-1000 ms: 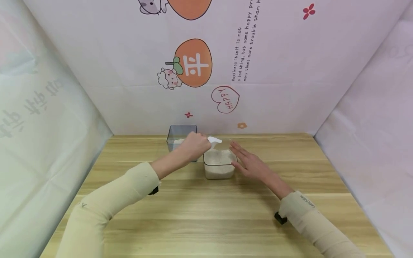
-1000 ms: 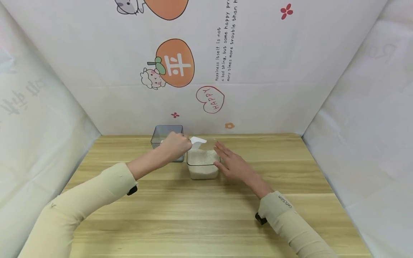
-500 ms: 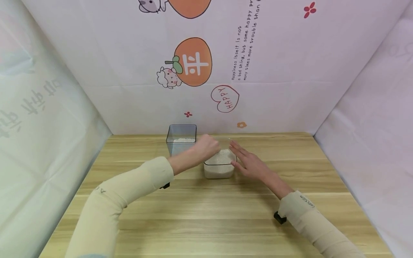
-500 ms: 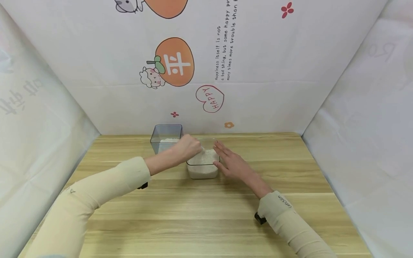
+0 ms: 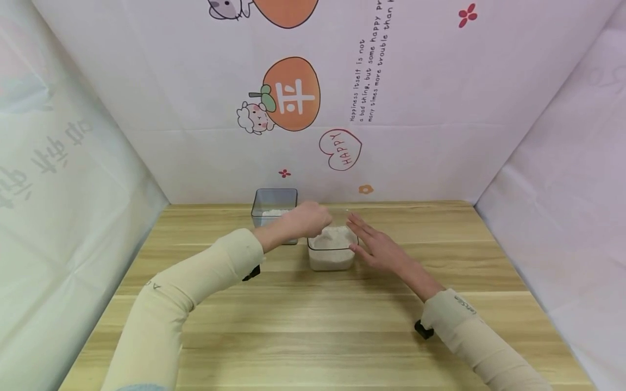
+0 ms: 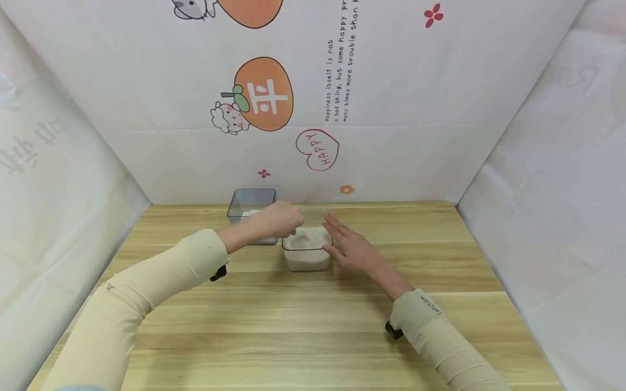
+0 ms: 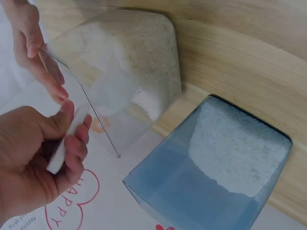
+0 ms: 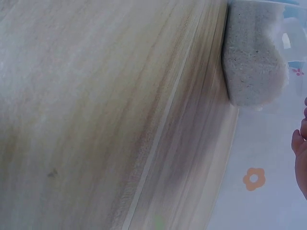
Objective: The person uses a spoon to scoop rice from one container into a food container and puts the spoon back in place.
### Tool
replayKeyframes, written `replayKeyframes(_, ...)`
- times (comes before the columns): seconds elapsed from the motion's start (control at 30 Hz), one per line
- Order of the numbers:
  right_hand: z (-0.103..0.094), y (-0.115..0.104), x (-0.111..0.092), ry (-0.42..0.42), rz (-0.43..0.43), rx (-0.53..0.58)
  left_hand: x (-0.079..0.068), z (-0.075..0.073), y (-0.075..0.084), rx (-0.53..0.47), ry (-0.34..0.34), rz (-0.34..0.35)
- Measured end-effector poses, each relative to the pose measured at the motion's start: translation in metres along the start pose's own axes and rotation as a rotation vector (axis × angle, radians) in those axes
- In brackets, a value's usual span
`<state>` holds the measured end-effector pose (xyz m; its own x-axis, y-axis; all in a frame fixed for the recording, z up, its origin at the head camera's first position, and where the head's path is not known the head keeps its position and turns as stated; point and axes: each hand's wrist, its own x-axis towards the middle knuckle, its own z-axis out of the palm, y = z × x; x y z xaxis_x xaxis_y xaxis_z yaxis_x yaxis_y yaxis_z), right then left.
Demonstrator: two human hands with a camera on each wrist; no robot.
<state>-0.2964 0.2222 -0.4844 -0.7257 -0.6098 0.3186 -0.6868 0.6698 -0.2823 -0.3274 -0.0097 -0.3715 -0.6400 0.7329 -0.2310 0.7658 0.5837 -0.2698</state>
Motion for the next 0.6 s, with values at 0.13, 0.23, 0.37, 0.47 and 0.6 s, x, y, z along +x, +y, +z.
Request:
replayKeyframes(0.13,-0.0001,0.0001,0.0011,-0.011,0.009,-0.004,-0.0019,-0.0013,-0.0025,-0.159,-0.08,-0.061)
replayKeyframes(0.23,-0.0024,-0.0014,0.0019,-0.015,0.015,-0.002,-0.0034,-0.0008,-0.0046,-0.297,-0.111,-0.102)
replayKeyframes(0.37,-0.0038,-0.0031,0.0021,-0.026,0.028,0.005,-0.0029,0.0023,-0.0041,-0.397,-0.117,-0.139)
replayKeyframes(0.47,-0.0023,-0.0029,0.0015,-0.025,0.027,0.008,-0.001,0.0038,0.0001,-0.405,-0.103,-0.154)
replayKeyframes(0.6,-0.0005,-0.0017,0.0014,-0.013,0.016,0.015,0.0023,0.0034,0.0044,-0.42,-0.097,-0.176)
